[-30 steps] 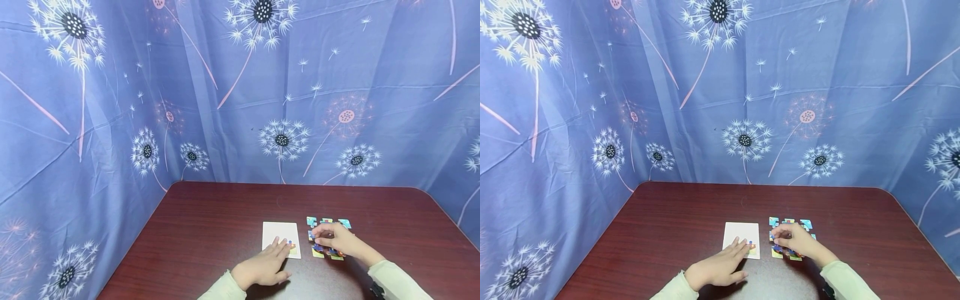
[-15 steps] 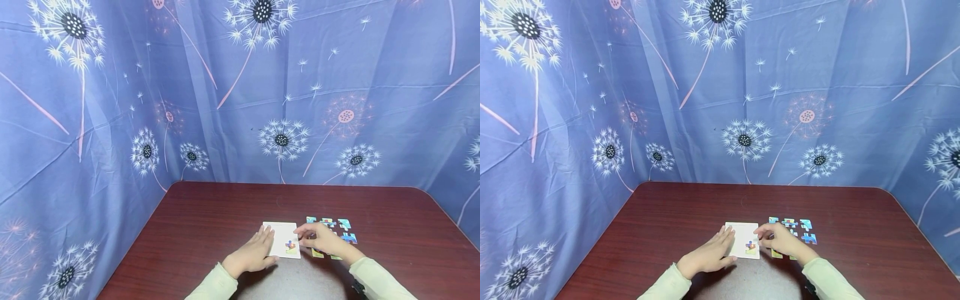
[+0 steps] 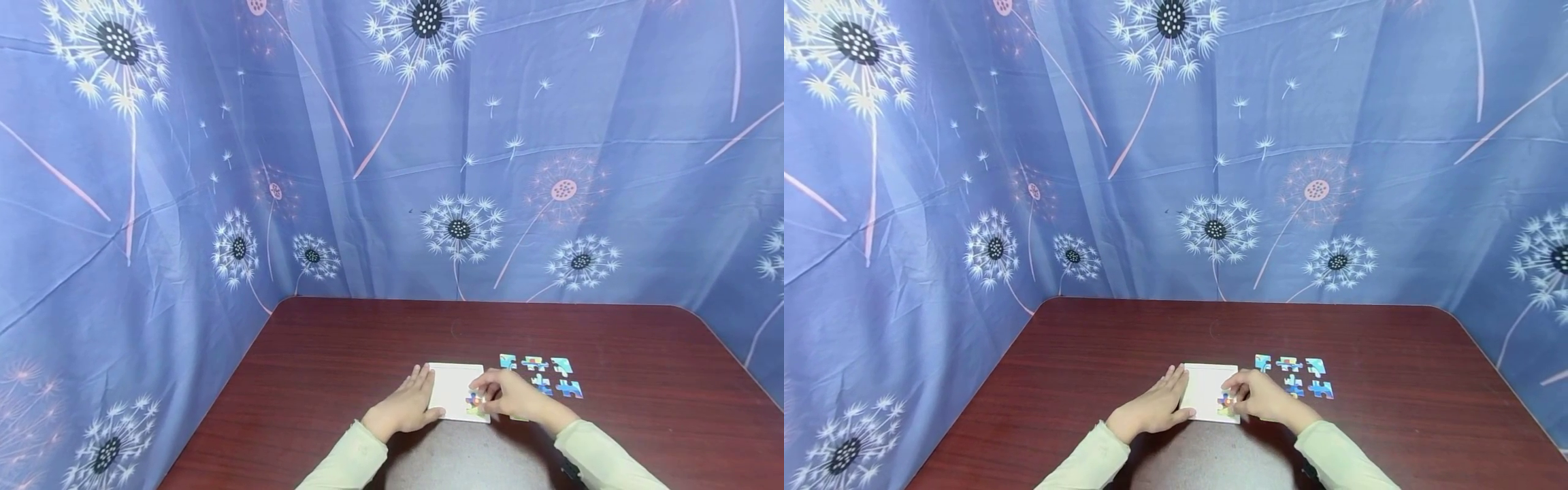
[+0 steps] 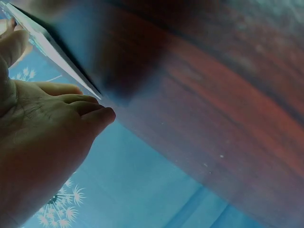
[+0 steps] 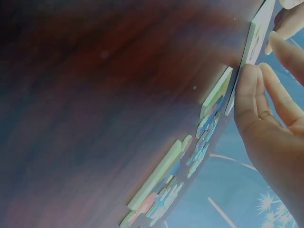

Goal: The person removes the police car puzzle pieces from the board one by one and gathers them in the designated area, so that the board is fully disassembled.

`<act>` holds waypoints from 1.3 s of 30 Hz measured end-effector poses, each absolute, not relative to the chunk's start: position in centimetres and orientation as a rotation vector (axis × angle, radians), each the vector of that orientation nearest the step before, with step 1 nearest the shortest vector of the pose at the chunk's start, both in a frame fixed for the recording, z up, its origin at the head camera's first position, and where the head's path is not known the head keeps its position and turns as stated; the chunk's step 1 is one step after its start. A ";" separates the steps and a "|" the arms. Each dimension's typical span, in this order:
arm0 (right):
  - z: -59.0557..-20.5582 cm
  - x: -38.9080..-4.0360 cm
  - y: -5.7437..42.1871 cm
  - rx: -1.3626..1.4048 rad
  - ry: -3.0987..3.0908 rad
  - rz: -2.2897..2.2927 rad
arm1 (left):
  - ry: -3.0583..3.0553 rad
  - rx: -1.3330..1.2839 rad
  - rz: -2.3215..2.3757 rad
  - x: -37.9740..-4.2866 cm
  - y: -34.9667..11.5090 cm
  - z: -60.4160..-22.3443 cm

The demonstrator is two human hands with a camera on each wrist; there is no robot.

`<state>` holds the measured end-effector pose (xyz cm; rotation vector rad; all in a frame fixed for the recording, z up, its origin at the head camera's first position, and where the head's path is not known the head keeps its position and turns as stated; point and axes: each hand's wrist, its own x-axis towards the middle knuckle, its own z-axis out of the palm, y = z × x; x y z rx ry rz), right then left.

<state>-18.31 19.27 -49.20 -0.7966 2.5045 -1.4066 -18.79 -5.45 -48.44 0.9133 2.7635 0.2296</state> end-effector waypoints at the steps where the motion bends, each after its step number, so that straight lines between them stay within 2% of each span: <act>1: -49.2 -18.3 19.2 -0.795 2.513 -1.395 | 2.760 0.906 0.227 -18.8 -5.5 -48.5; 26: -48.9 -18.0 18.7 -0.807 2.618 -1.298 | 2.750 0.865 0.223 -18.6 -5.2 -48.4; 39: -48.9 -18.0 19.0 -0.807 2.464 -1.495 | 2.741 0.865 0.225 -18.8 -5.2 -48.7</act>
